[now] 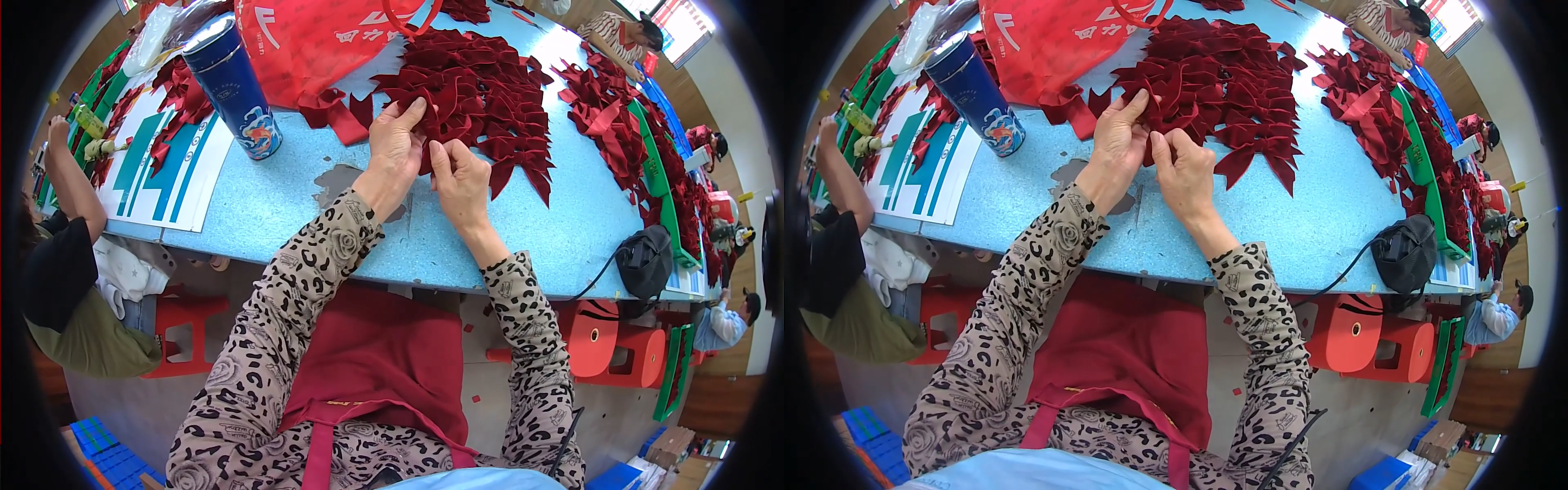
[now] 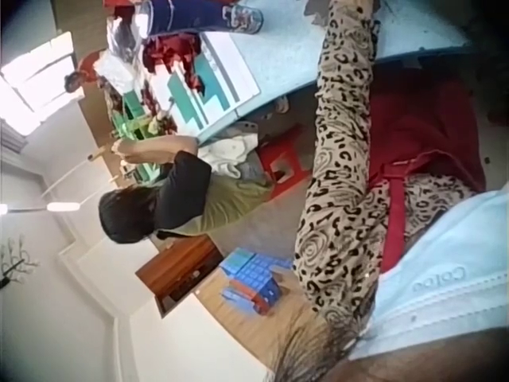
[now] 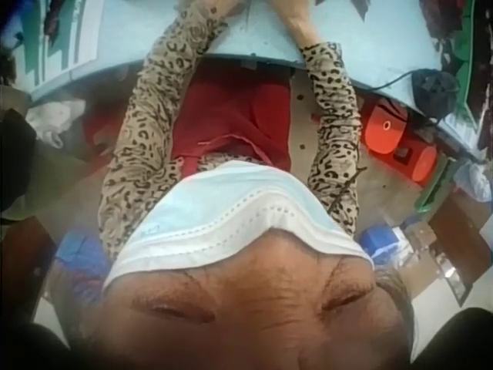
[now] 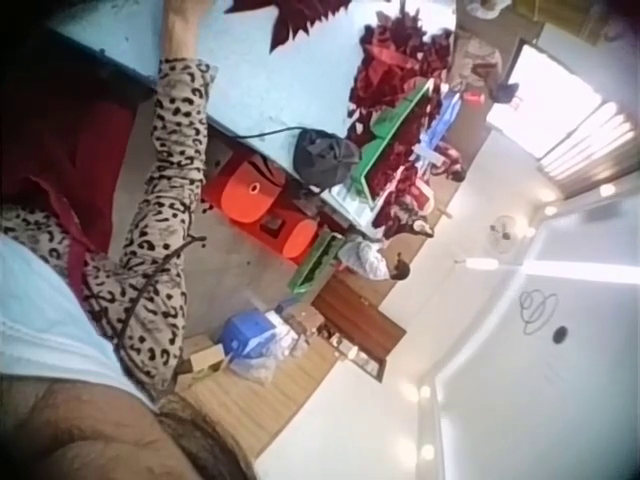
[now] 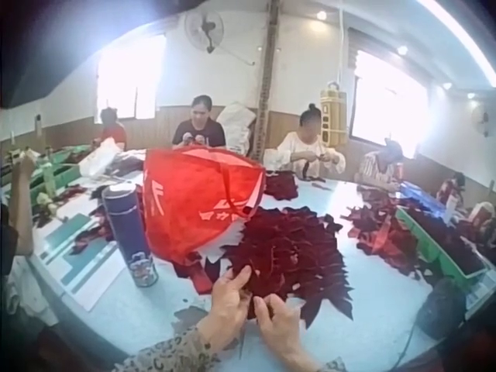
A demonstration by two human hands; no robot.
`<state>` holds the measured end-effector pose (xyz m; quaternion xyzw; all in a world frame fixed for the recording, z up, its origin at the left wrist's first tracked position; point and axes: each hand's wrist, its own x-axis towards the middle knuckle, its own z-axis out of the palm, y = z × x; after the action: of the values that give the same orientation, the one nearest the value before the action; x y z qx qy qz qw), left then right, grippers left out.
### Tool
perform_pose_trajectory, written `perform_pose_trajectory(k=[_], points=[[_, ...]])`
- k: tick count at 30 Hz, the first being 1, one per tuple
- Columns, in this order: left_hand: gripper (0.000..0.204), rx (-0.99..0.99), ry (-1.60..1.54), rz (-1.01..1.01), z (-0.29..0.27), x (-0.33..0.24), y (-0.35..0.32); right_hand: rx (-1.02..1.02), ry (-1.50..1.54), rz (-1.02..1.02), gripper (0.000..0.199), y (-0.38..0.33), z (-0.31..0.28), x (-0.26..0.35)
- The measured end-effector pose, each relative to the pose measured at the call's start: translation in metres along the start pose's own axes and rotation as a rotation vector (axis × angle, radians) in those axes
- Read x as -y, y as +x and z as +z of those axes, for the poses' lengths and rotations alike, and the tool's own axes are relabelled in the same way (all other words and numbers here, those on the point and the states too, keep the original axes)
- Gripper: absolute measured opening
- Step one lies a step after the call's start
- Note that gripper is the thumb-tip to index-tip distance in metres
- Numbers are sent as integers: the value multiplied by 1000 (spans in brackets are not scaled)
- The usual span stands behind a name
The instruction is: Folding and stacking small red fabric pieces into decorative shapes.
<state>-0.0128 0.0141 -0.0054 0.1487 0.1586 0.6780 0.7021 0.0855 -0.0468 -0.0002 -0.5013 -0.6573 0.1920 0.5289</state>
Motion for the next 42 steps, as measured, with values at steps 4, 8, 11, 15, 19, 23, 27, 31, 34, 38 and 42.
perform_pose_trajectory(k=[4,8,11,15,19,23,27,31,34,38,42], points=[[14,-42,-29,-31,-4,-4,3,-26,-61,-125,27,0,9,-3],[18,-51,-63,-47,-11,-10,5,-35,-81,-186,23,-3,17,2],[21,-46,-67,-44,-12,-13,4,-30,-55,-186,21,-5,20,3],[19,-49,-61,-24,-12,-15,0,-5,-26,-165,21,-7,22,1],[14,-63,-51,4,-12,-16,-1,22,-19,-141,20,-8,22,-2],[14,-65,-45,9,-15,-18,5,30,-21,-195,21,-10,23,-3],[13,-2,-73,19,-15,-24,7,60,12,-235,23,-12,21,-3],[13,121,7,65,-10,-34,2,-56,241,-147,17,-14,15,1],[13,173,178,134,-6,-35,1,-277,308,-78,14,-6,3,-4],[15,298,438,123,3,-22,-1,-239,284,16,16,8,-9,-10],[14,400,580,86,7,-8,-2,-25,391,108,18,11,-17,-24]])
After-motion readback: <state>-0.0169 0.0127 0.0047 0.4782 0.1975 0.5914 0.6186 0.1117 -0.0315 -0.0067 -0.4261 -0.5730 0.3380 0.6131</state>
